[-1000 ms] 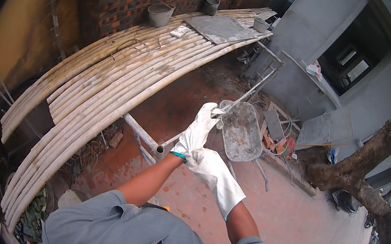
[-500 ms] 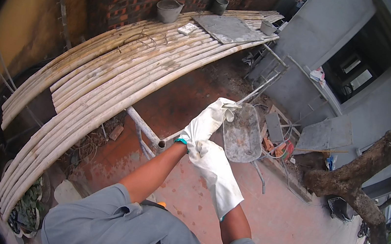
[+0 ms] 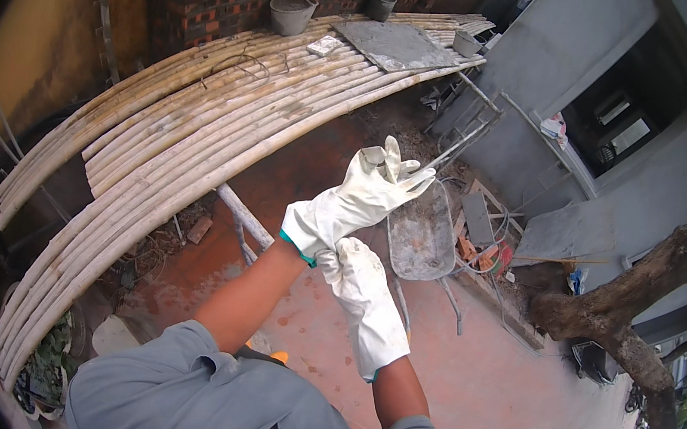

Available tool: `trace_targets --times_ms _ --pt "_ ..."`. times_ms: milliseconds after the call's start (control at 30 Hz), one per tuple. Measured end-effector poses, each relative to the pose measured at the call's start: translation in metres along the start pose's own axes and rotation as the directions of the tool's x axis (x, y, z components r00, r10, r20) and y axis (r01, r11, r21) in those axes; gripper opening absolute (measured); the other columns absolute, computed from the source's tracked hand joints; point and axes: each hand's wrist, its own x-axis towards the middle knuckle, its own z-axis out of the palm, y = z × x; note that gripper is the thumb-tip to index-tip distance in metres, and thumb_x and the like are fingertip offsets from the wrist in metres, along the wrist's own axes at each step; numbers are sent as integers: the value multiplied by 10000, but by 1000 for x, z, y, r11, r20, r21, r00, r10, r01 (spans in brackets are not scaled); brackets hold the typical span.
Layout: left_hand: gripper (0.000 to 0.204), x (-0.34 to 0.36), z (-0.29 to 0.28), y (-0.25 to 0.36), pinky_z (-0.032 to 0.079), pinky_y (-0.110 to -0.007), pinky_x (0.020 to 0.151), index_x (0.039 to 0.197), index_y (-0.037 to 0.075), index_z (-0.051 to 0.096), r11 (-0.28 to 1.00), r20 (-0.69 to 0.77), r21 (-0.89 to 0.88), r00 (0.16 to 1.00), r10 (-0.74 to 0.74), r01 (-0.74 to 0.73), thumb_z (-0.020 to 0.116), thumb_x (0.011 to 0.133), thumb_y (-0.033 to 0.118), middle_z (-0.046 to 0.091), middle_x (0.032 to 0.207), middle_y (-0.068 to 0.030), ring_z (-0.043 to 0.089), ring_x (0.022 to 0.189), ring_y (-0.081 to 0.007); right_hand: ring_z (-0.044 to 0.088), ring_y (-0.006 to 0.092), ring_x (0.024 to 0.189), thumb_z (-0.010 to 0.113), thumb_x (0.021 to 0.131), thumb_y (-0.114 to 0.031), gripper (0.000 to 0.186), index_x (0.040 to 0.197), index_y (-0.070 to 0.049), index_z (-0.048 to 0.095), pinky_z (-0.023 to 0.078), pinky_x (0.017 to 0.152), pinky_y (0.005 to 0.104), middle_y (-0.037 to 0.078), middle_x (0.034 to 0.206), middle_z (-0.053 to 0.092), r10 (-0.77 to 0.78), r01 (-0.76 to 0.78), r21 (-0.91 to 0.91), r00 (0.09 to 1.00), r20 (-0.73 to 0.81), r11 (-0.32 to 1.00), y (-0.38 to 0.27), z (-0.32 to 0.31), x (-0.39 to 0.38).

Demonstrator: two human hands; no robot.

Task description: The person puts on white work gloves, then uses a trowel and a float to scoop wet cement from a bucket and apply it to a brick wall. They spread and smooth the cement across the wall surface using the float.

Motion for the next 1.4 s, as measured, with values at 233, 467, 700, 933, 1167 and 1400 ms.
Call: trace_targets --times_ms 233,467,700,933,1167,1400 --pt "500 3 8 -14 347 -565 1245 1331 -111 516 807 12 456 909 418 -376 607 954 205 736 1250 9 462 1418 -457 654 407 746 658 989 -173 233 796 -49 620 516 683 482 171 766 638 34 -40 36 990 135 999 -14 -21 6" --pt "494 -35 -26 -1 421 -445 1184 1426 15 535 151 472 806 776 419 -572 639 1011 263 690 1366 -47 538 1379 -344 676 411 795 596 1016 -224 275 815 -44 647 533 732 493 189 835 683 240 -245 -16 927 290 969 -32 -31 8" --pt "433 -67 -22 9 513 -368 1045 1377 34 603 -879 745 468 575 337 -92 631 1046 312 679 1360 -96 629 1239 -270 654 395 760 604 987 -224 256 824 -26 619 521 715 466 185 787 645 259 -269 13 938 232 963 -27 -21 19" --pt "419 -73 -3 -1 538 -344 980 1392 40 600 -980 828 60 539 155 189 638 1055 285 700 1317 -132 680 1149 -258 652 363 738 589 1006 -245 278 834 -27 609 515 700 441 182 791 639 283 -295 9 926 251 956 -30 -10 26" --pt "444 -61 8 2 525 -334 1014 1440 39 558 -975 808 206 547 219 86 617 1070 277 686 1347 -130 672 1170 -237 624 427 791 571 1044 -257 300 871 -11 584 502 740 475 213 838 623 333 -356 47 907 259 933 -40 -22 33" --pt "470 -61 17 -6 512 -323 1049 1488 39 516 -966 784 257 576 230 35 596 1085 268 672 1376 -128 663 1192 -216 616 384 756 601 1032 -270 292 867 -29 608 505 730 445 194 794 610 290 -315 113 938 191 942 -39 -19 34"
